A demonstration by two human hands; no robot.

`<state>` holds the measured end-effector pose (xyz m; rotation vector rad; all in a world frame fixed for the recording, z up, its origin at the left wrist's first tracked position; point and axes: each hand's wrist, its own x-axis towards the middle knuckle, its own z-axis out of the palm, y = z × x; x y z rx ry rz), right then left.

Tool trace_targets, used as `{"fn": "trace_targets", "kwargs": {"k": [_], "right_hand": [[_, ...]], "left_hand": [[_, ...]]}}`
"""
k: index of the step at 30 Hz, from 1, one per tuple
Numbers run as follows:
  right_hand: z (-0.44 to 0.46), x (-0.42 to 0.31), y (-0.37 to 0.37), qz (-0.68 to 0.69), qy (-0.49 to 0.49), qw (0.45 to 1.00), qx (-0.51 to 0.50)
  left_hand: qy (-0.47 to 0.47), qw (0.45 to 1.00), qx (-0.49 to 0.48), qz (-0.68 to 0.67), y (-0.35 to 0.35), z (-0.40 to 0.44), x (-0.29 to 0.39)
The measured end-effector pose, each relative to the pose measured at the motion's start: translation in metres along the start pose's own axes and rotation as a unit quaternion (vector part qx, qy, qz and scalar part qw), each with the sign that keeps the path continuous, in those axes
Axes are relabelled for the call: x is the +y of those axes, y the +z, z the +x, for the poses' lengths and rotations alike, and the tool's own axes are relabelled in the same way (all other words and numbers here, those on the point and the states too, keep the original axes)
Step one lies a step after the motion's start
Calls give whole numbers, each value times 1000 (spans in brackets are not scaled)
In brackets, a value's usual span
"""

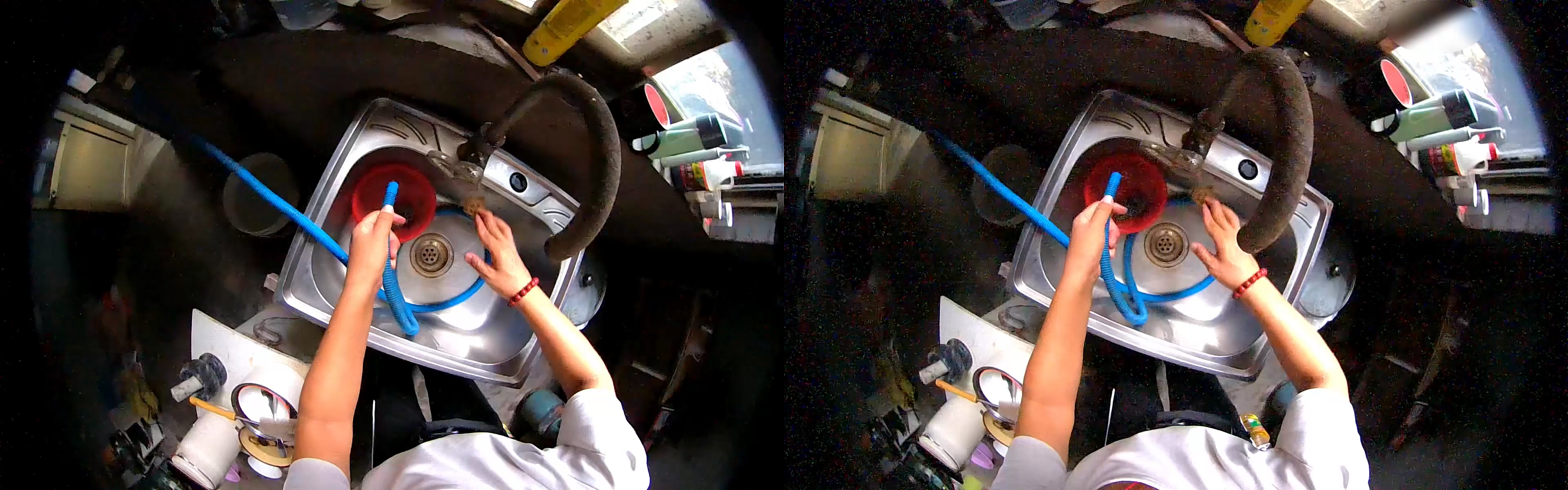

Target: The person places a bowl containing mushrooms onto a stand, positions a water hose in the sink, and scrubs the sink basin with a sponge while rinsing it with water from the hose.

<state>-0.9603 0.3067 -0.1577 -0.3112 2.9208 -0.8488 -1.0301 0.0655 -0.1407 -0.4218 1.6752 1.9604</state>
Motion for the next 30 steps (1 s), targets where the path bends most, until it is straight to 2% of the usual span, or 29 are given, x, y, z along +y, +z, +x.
{"fn": "trace_targets", "kwargs": {"k": [2,3,4,5,6,7,9,11,12,13,16,17,19,20,21,23,24,25,27,28,29,30], "right_hand": [[-3,1,13,129,81,988,8],[6,-4,18,132,80,988,5],[21,-7,23,451,170,875,56],[37,-11,29,713,240,651,99],[54,-15,36,819,199,517,149],[71,-13,43,822,200,514,145],[102,-11,62,876,156,420,177],[122,-43,55,880,204,384,194],[131,-42,67,896,151,389,153],[139,-52,66,887,129,428,117],[159,-80,74,834,177,520,51],[155,-85,74,820,162,546,53],[152,-79,69,811,158,562,32],[146,-78,61,777,177,603,34],[143,-80,50,756,203,620,56],[143,-57,77,802,166,559,130],[140,-73,70,776,175,590,139],[142,-77,75,772,177,598,125],[156,-79,97,752,159,635,77],[159,-84,105,735,178,650,76],[153,-85,109,743,162,647,58],[148,-80,121,714,143,685,19]], "left_hand": [[18,999,25,-15,1,1,3],[17,999,29,-15,2,2,5],[26,999,18,-5,3,4,6],[36,999,9,5,3,6,7],[46,999,7,13,4,5,9],[45,999,12,16,3,4,8],[39,999,22,12,-1,1,8],[38,999,32,8,-6,-8,10],[39,999,34,2,-9,-14,11],[38,999,38,2,-12,-21,12],[23,997,51,-59,-22,-36,11],[24,996,53,-61,-25,-37,9],[27,992,82,-87,-31,-39,5],[21,991,90,-93,-33,-39,5],[20,990,97,-98,-35,-38,3],[14,992,90,-93,-38,-33,-7],[11,991,85,-105,-38,-30,-8],[11,990,88,-107,-37,-30,-10],[-5,980,127,-154,-34,-34,-13],[4,969,160,-186,-34,-35,-20],[0,970,161,-183,-32,-43,-24],[14,964,178,-195,-29,-50,-28]]}}
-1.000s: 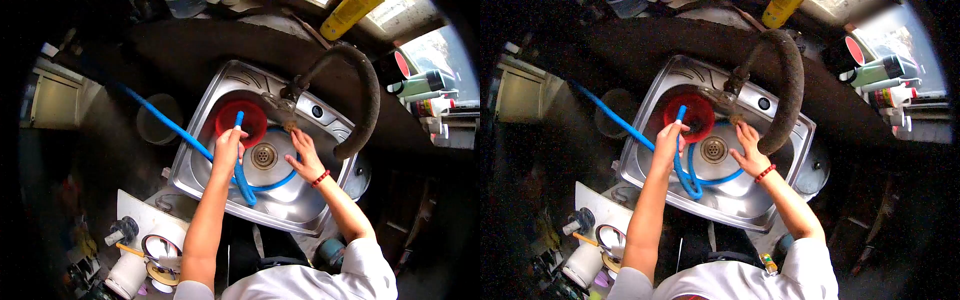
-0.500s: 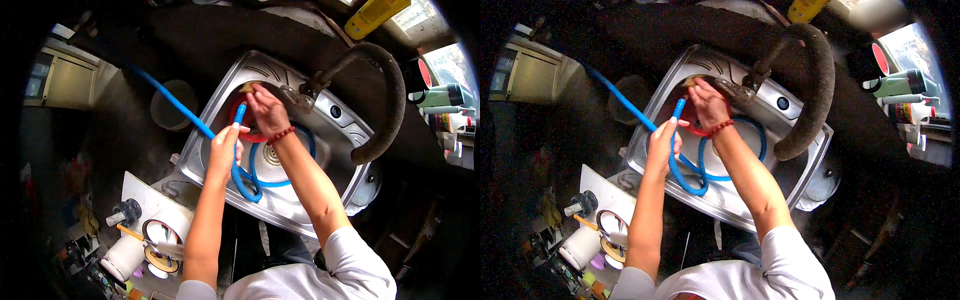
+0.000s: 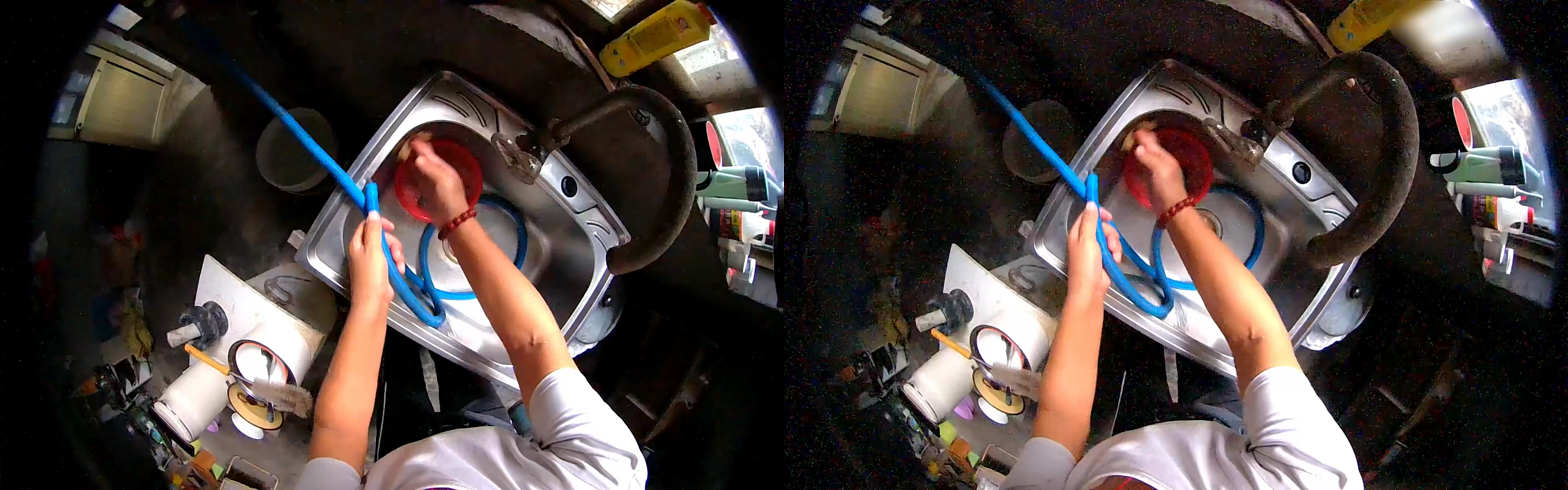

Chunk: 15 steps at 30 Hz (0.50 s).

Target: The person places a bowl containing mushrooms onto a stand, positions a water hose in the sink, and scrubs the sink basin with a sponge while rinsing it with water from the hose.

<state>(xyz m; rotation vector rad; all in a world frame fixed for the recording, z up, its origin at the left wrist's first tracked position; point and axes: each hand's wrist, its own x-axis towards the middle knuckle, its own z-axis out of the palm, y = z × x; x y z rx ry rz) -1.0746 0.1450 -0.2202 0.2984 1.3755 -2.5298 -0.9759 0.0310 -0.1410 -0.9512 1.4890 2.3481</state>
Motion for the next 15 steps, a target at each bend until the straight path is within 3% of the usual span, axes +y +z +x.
{"fn": "trace_targets", "kwargs": {"k": [2,3,5,7,8,9,11,12,13,15], "right_hand": [[-12,9,-4,-73,27,995,-62],[-19,5,-5,-10,73,992,-99],[-29,14,-9,-82,143,958,-236],[-40,8,11,-214,143,907,-333],[-44,8,15,-211,106,931,-278],[-42,8,14,-77,206,947,-233],[-40,7,7,-21,173,970,-169],[-46,-27,22,97,158,979,-83],[-38,-28,23,132,103,985,-44],[-14,-8,6,168,66,983,-19]], "left_hand": [[1,1000,24,-7,-1,-11,-8],[-2,1000,23,-5,1,-16,-13],[29,998,45,-15,3,-25,-22],[10,999,41,10,4,-32,-22],[14,999,28,29,4,-34,-22],[19,999,14,49,4,-35,-22],[6,999,11,51,3,-36,-20],[16,998,1,62,1,-36,-20],[25,997,-12,72,1,-34,-21],[27,997,-2,73,1,-35,-19]]}}
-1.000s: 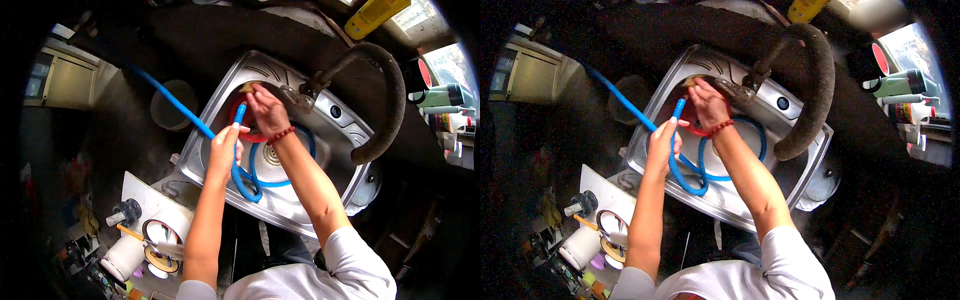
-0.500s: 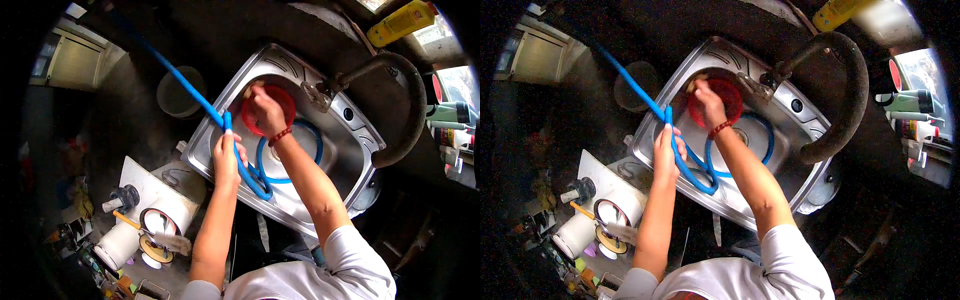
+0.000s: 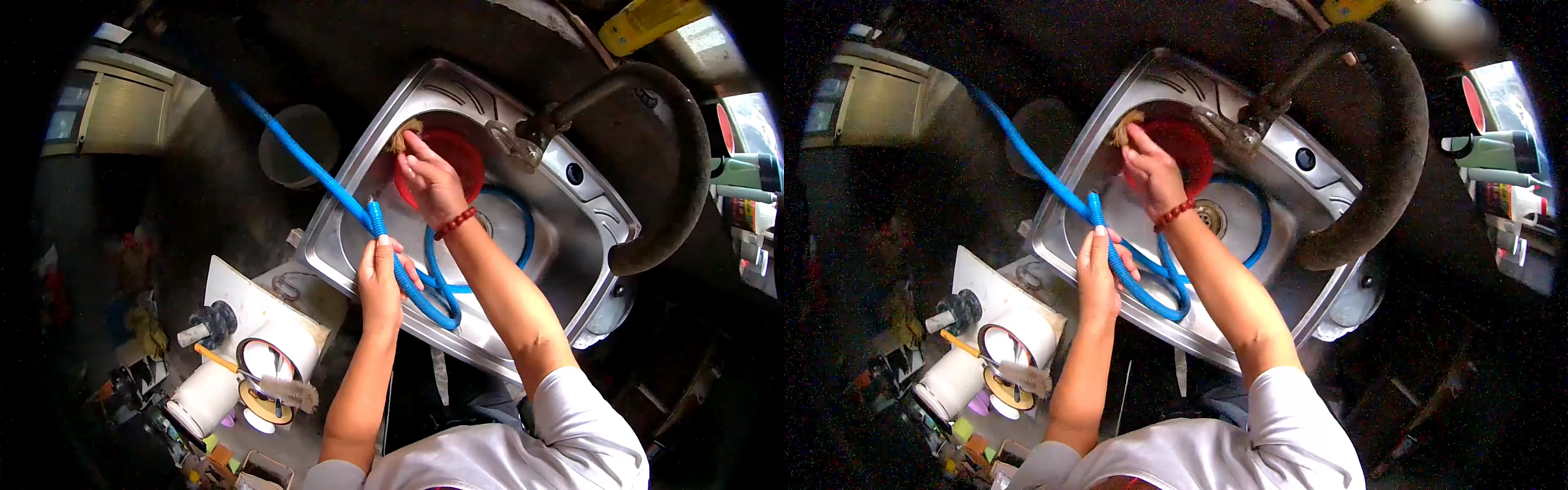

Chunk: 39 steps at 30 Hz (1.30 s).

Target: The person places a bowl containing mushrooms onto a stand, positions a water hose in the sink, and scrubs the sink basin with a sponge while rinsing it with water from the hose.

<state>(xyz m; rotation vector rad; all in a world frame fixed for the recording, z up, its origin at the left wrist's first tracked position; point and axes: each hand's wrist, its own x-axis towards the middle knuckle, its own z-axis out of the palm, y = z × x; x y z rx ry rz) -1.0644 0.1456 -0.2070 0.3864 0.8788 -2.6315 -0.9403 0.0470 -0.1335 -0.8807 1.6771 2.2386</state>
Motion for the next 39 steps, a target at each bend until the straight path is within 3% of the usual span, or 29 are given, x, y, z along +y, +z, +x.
{"fn": "trace_targets", "kwargs": {"k": [2,5,7,8,10,14,15,16,18,20,22,24,25,26,29,31,32,35,39], "right_hand": [[10,19,-4,-261,-142,955,18],[3,47,-31,-323,-84,936,-112],[-20,45,-11,-325,-37,937,-120],[-30,32,10,-297,15,950,-91],[-18,32,10,-220,32,973,-60],[14,-6,11,-115,-106,983,96],[32,-15,-10,-2,-111,991,72],[43,-20,-31,110,-115,986,46],[38,-38,-27,264,-72,938,215],[27,-47,-38,332,-107,902,252],[7,-56,-43,340,-164,887,266],[-11,-66,-54,371,-139,878,270],[-11,-62,-53,309,-164,865,360],[-7,-59,-52,305,-164,867,358],[22,-34,-67,221,-194,907,302],[44,-34,-49,229,-69,934,267],[45,-37,-35,232,-44,951,197],[64,-32,-33,223,-35,931,286],[61,-28,-47,186,-36,967,168]], "left_hand": [[8,1000,18,-15,-1,0,1],[5,999,25,-34,-5,0,-3],[-1,999,31,-39,-5,-4,-1],[-1,999,30,-38,-5,-5,-1],[1,999,28,-29,-3,-4,0],[-6,1000,-26,5,3,0,3],[-20,999,-31,-5,7,1,5],[-20,999,-32,-6,9,3,5],[-37,997,-69,-14,11,7,4],[-40,996,-78,-10,12,7,7],[-37,994,-102,1,9,8,8],[-38,994,-101,7,4,7,11],[-40,994,-101,13,2,6,12],[-44,994,-100,19,0,6,12],[-39,994,-99,12,-5,6,9],[-40,994,-101,10,-5,4,12],[-41,994,-101,9,-6,3,12],[-37,994,-106,4,-8,4,9],[-39,993,-107,5,-9,5,9]]}}
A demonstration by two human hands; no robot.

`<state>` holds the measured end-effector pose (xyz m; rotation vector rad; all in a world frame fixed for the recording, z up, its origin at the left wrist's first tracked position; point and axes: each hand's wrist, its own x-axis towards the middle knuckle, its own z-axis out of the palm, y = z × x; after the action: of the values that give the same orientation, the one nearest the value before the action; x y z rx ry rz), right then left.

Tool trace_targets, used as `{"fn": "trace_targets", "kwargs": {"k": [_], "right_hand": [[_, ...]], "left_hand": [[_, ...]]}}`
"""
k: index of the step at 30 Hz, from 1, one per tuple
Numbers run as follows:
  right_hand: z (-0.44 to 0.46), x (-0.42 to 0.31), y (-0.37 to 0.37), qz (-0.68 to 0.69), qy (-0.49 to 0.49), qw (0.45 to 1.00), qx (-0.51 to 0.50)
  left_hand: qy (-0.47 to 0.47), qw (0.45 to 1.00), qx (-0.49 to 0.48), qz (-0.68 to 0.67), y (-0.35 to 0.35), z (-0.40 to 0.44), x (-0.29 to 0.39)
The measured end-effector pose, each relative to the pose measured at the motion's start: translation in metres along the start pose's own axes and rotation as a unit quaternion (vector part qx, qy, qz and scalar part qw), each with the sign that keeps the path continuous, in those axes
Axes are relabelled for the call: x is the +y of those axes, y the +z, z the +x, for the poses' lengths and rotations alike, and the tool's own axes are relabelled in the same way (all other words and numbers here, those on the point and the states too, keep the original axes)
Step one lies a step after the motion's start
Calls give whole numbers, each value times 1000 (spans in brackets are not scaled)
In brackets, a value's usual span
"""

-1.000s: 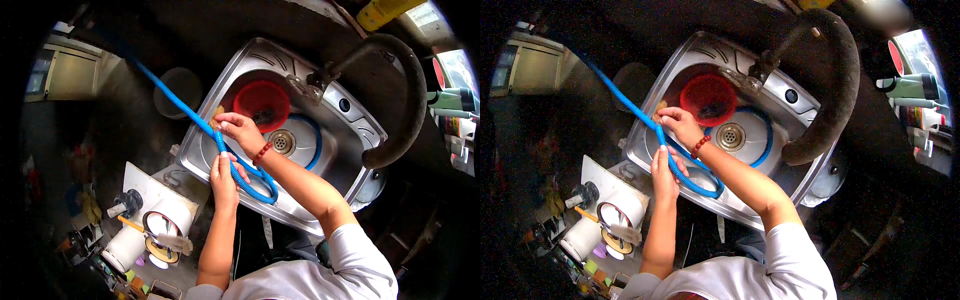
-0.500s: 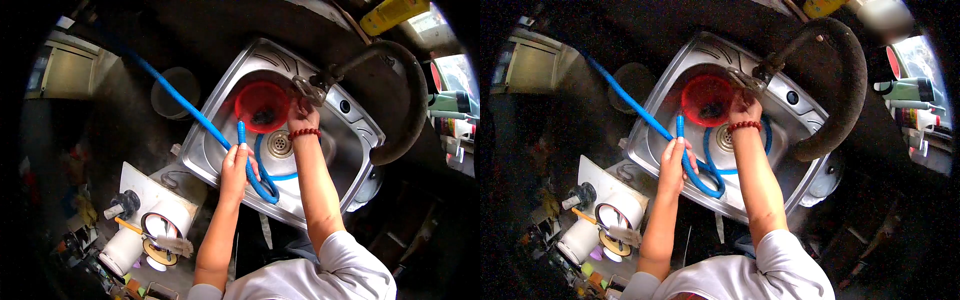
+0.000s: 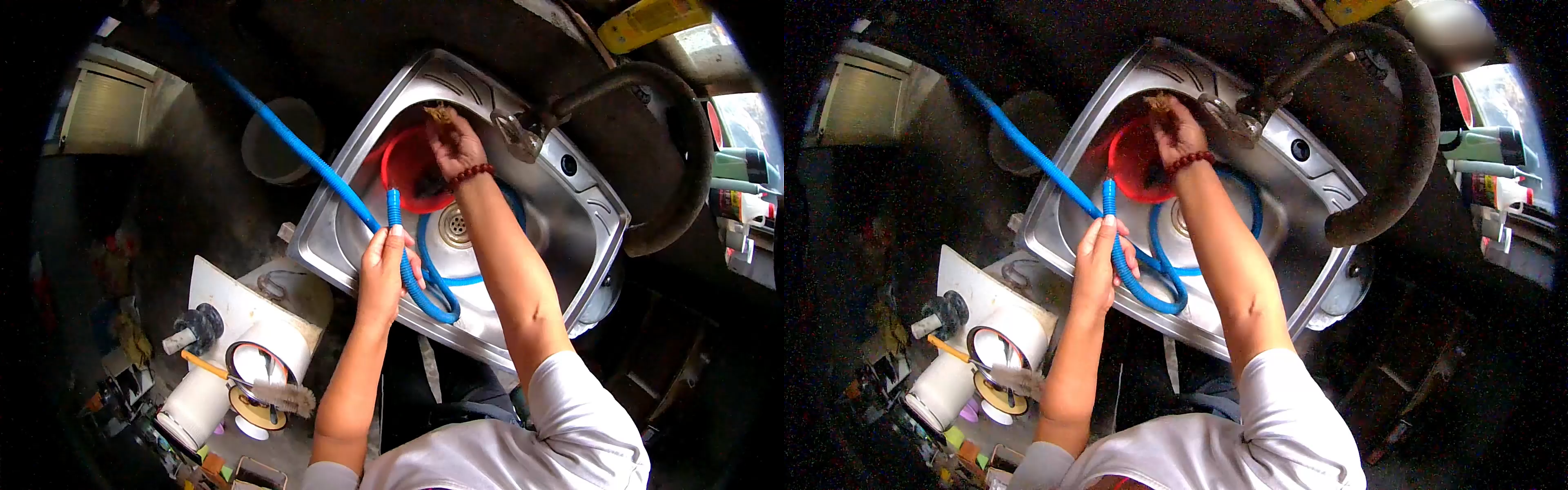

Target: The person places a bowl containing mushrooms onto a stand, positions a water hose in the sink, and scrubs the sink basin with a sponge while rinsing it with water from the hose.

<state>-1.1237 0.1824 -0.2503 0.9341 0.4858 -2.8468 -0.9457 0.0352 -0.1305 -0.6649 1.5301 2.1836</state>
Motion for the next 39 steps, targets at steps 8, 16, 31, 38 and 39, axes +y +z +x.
{"fn": "trace_targets", "kwargs": {"k": [8,16,31,38,39], "right_hand": [[-47,-19,-91,-498,-162,848,78],[-50,-14,-121,-686,-88,708,142],[-145,-97,-116,-311,-168,925,141],[-21,-51,-51,104,-164,970,150],[-12,-29,-44,83,-165,978,100]], "left_hand": [[-19,1000,-14,8,0,7,2],[-7,999,-24,31,10,18,8],[-4,999,-54,5,18,27,10],[19,996,-71,53,25,51,40],[20,996,-69,54,25,51,46]]}}
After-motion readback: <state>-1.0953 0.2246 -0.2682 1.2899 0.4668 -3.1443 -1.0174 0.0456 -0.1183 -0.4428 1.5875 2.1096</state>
